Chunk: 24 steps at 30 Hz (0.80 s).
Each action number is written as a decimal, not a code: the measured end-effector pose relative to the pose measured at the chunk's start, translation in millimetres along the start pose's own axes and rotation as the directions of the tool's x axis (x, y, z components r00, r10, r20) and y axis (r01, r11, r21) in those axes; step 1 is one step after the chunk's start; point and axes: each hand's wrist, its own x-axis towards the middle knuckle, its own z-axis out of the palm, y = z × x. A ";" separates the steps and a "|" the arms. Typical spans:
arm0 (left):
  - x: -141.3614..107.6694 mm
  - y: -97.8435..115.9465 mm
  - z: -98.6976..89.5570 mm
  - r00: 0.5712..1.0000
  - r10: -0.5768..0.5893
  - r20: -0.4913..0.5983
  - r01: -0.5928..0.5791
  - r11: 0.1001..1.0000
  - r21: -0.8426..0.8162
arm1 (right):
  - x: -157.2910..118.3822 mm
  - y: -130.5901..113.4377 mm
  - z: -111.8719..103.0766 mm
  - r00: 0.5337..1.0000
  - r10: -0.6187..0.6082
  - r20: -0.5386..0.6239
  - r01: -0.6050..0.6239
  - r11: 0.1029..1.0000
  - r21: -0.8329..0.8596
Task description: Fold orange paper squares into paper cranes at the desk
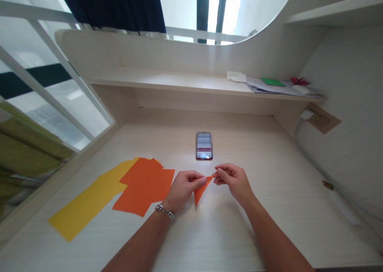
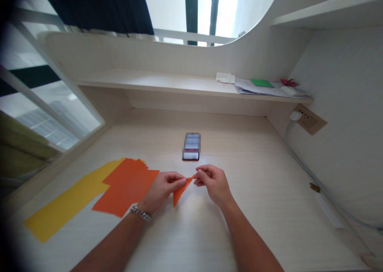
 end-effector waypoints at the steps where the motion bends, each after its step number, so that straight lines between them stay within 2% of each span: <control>1: 0.3 -0.6 0.0 1.000 -0.007 -0.003 0.007 1.000 -0.015 | 0.0 -0.3 -0.2 1.000 -0.005 -0.010 0.005 1.000 -0.010; 6: 1.3 -2.4 0.7 1.000 -0.011 0.004 0.011 0.999 -0.046 | -3.0 -1.3 4.3 0.999 -0.001 0.053 0.008 0.992 -0.122; 11: 1.2 -3.4 0.5 1.000 0.010 0.009 -0.010 1.000 0.002 | -4.4 -0.3 7.0 0.996 0.022 0.082 -0.003 0.976 -0.218; 19: -0.5 -0.7 1.8 0.999 0.053 -0.002 -0.053 0.997 0.053 | -3.6 6.8 6.7 0.997 0.021 0.076 -0.008 0.986 -0.164; 24: -0.5 -0.4 3.4 0.998 0.064 0.006 -0.064 0.996 0.058 | -0.6 8.8 5.5 0.993 0.060 0.099 -0.053 0.996 -0.075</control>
